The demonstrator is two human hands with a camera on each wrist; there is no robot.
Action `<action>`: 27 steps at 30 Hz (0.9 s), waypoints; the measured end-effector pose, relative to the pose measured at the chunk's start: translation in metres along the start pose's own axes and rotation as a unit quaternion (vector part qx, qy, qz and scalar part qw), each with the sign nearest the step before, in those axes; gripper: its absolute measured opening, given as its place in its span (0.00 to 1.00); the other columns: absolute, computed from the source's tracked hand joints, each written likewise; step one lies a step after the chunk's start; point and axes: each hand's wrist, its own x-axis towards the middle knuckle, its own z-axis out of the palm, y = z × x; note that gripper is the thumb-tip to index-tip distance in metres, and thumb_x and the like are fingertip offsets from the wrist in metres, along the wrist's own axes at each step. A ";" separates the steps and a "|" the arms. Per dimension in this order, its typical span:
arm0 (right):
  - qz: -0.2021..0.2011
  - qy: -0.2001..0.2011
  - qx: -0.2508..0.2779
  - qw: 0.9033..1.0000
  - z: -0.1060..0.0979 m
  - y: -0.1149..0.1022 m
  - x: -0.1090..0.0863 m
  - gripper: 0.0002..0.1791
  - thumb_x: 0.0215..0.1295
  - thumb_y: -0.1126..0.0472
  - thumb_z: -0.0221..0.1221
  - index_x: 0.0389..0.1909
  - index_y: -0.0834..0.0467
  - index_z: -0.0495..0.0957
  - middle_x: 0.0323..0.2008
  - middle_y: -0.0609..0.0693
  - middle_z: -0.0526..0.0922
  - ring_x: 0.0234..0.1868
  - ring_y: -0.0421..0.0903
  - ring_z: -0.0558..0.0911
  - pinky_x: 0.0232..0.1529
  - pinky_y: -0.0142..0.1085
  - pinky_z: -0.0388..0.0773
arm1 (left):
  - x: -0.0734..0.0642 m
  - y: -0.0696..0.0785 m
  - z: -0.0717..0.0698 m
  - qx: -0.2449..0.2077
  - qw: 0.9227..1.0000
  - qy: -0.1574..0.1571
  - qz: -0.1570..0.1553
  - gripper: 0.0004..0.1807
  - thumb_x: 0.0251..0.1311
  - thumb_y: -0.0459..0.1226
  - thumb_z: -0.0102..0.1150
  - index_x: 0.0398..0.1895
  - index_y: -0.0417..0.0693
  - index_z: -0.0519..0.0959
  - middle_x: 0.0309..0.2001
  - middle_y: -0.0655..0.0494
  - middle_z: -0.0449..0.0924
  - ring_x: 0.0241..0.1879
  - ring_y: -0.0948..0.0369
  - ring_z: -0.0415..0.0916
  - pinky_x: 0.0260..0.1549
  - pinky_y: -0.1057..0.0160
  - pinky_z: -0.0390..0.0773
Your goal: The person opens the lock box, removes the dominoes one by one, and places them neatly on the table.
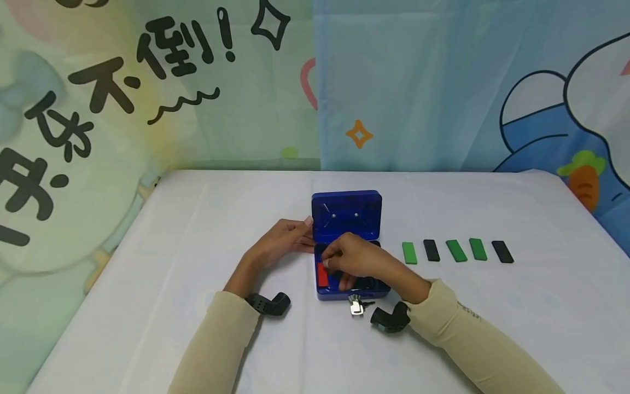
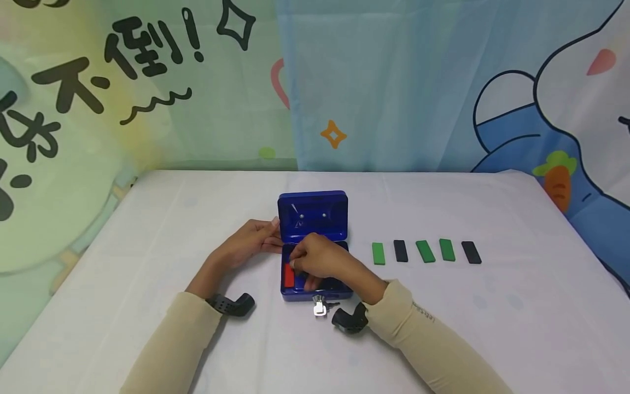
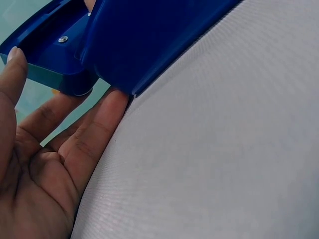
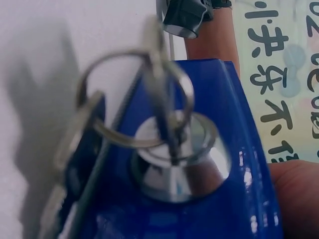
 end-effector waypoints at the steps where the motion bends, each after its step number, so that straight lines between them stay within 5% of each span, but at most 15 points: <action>1: -0.001 -0.002 -0.006 1.000 0.000 0.000 0.000 0.11 0.70 0.65 0.57 0.48 0.66 0.82 0.34 0.53 0.85 0.19 0.49 0.84 0.23 0.37 0.84 | 0.000 0.000 0.000 0.000 1.000 -0.001 0.000 0.28 0.77 0.45 0.42 0.54 0.22 0.74 0.48 0.36 0.80 0.46 0.51 0.81 0.51 0.55 0.79; 10: -0.038 -0.025 -0.060 0.997 0.001 -0.001 -0.005 0.05 0.65 0.64 0.63 0.37 0.59 0.86 0.29 0.50 0.84 0.22 0.45 0.83 0.26 0.36 0.84 | 0.000 0.001 0.000 0.001 1.000 0.000 -0.003 0.28 0.77 0.45 0.42 0.54 0.23 0.74 0.48 0.36 0.80 0.46 0.51 0.81 0.51 0.55 0.79; 17: -0.115 -0.015 -0.139 0.983 -0.002 -0.002 -0.007 0.04 0.62 0.61 0.66 0.36 0.56 0.87 0.31 0.42 0.84 0.33 0.39 0.78 0.39 0.34 0.80 | 0.000 0.000 0.000 -0.004 1.000 0.002 -0.003 0.28 0.76 0.44 0.43 0.54 0.23 0.74 0.48 0.36 0.80 0.47 0.51 0.80 0.51 0.55 0.79; 27: -0.136 -0.031 -0.121 0.983 -0.002 0.001 -0.009 0.06 0.60 0.66 0.65 0.38 0.58 0.85 0.30 0.44 0.82 0.30 0.40 0.79 0.35 0.31 0.80 | 0.001 0.000 0.000 -0.004 1.000 0.004 -0.005 0.27 0.76 0.44 0.44 0.54 0.23 0.74 0.48 0.36 0.80 0.47 0.51 0.80 0.51 0.55 0.79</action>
